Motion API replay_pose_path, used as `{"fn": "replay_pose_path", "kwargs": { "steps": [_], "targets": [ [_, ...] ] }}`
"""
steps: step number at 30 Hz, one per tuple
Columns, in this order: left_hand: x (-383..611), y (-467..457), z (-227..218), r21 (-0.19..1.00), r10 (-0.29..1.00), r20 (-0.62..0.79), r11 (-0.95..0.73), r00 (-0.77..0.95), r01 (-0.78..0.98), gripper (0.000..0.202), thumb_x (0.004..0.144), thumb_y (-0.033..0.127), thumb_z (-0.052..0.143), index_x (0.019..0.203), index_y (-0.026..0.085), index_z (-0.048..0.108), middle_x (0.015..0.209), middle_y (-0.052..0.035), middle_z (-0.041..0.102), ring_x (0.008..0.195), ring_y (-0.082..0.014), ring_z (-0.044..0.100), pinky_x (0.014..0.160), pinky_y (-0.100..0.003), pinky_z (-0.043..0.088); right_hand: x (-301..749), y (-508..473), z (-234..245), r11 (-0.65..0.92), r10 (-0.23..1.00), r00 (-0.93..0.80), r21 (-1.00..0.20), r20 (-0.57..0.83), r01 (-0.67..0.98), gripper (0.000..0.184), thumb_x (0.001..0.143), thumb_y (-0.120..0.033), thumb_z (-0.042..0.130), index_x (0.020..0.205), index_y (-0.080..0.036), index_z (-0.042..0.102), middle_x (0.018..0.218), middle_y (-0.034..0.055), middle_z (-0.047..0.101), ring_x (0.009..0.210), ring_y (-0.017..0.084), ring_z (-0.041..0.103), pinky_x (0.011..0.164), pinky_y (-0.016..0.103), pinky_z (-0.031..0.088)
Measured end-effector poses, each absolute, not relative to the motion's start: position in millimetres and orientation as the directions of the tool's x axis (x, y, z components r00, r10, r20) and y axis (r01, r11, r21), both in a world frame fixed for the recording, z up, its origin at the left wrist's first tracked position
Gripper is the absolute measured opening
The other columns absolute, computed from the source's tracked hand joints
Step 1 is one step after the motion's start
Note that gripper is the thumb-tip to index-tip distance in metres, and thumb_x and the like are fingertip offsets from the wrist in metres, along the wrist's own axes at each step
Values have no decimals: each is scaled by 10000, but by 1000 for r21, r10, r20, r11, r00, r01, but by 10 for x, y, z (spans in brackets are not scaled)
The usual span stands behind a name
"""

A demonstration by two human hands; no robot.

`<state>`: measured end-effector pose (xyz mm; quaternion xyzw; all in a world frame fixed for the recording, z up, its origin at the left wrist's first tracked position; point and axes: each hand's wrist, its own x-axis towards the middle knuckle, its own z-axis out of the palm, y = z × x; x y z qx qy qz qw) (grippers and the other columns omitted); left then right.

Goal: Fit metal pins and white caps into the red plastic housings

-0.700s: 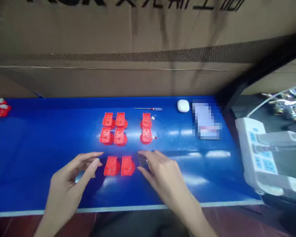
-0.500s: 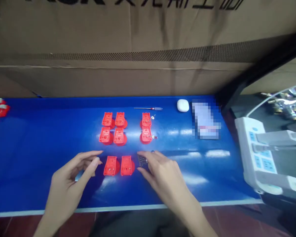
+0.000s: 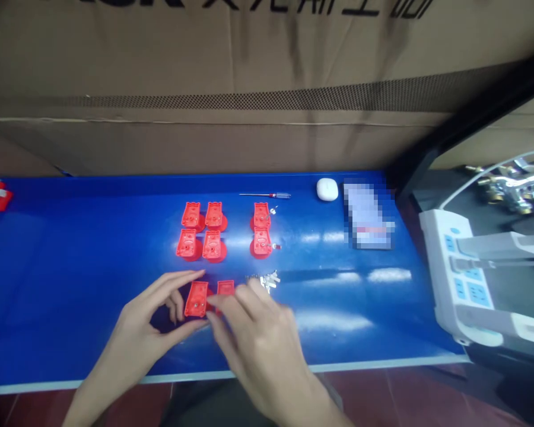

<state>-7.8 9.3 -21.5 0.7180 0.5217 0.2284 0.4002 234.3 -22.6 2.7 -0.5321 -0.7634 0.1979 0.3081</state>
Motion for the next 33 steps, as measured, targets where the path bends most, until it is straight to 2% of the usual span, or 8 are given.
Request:
{"fn": "replay_pose_path", "kwargs": {
  "steps": [4,9,13,16,18,21,25,33],
  "targets": [
    [-66,93,-253,821,932,-57,-160,358,549,487,1002,203,805,1448,378,716,1329,-6,737,815,-129,680,771,-276,608,2028,-229,-66,364,923,-247,-464,294,808,71,1091,-197,674,1110,-226,736,935,38,672,908,232,596,581,359,352],
    [-64,96,-260,828,937,-25,-176,348,533,455,988,194,813,1409,350,742,1321,-18,754,841,-145,694,773,-281,613,1874,-251,-128,363,921,-263,-386,288,848,137,1018,-78,691,991,-212,686,936,35,642,904,238,557,598,371,343],
    [-74,96,-264,832,942,-31,-161,335,530,464,980,179,817,1398,366,746,1315,-4,754,840,-138,697,760,-269,608,1833,-254,-121,388,895,-258,-348,364,853,197,1013,-30,651,914,-199,666,873,39,623,863,235,542,593,371,333],
    [-73,96,-266,831,938,-32,-167,344,531,469,993,190,811,1420,368,737,1315,-7,749,836,-132,691,758,-267,604,1880,-282,-55,408,875,-224,-402,430,820,122,1046,-71,664,1018,-178,717,854,39,627,828,228,531,614,360,366],
    [-67,93,-268,830,938,-29,-170,346,532,460,1000,235,828,1429,372,733,1293,-2,748,818,-125,674,747,-262,596,1984,-314,-4,394,890,-173,-520,422,758,97,1068,-119,694,1128,-181,738,850,30,636,800,210,522,634,345,389],
    [-55,82,-267,824,941,-36,-162,336,542,459,986,335,872,1422,377,734,1242,8,747,799,-119,656,715,-252,575,2237,-347,1,305,915,-28,-647,402,699,182,1058,-89,719,1205,-192,748,830,1,601,772,177,509,718,332,440],
    [-47,74,-256,807,943,-43,-163,331,568,473,974,377,890,1421,368,735,1193,4,749,773,-120,645,706,-258,564,2586,-329,-175,188,916,99,-634,389,750,139,1059,-147,754,1170,-223,789,744,-49,474,700,155,456,698,325,414],
    [-37,92,-247,793,940,-37,-179,340,582,471,976,392,889,1418,346,733,1171,-14,752,754,-129,637,699,-274,564,2705,-279,-444,154,917,112,-599,382,786,122,1085,-210,721,1156,-235,817,767,-26,525,731,176,485,728,345,440]
  ]
}}
